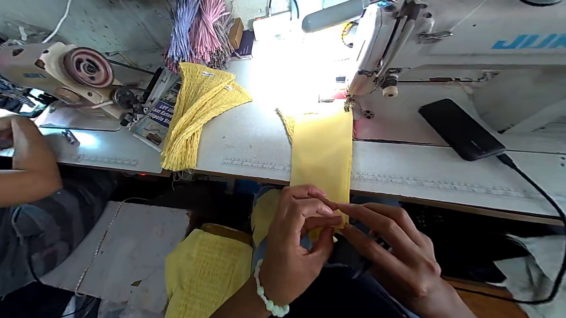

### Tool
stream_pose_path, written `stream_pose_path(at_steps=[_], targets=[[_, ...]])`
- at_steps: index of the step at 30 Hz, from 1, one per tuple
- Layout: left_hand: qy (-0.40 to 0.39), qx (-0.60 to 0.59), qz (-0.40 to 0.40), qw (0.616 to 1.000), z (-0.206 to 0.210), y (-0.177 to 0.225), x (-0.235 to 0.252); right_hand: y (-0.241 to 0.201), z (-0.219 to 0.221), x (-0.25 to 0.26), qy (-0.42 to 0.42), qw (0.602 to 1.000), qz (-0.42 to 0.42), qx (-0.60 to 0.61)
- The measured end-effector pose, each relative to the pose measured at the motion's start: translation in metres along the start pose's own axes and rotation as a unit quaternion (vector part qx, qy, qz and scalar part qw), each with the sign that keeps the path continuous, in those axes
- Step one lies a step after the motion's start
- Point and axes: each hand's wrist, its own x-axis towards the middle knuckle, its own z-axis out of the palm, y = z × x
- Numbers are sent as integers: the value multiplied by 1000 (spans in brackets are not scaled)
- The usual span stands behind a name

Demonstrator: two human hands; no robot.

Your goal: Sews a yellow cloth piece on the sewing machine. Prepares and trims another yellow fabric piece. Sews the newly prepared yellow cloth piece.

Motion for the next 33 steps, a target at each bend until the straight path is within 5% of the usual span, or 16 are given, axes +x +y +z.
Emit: stream_pose_path(at_steps=[11,21,24,27,33], targets=[[8,-84,-28,996,7,4,-1,3,-2,5,11,999,-25,35],[34,-94,23,995,23,-15,-4,7,-7,13,9,1000,-28,-7],[56,6,89,994,31,-40,-2,10,-8,10,5,999,-32,-23],[18,236,138,962,20,-52,1,5,-14,0,3,999,-20,-34],[-196,405,202,870,-22,-33,10,0,0,-57,-46,997,52,-19]])
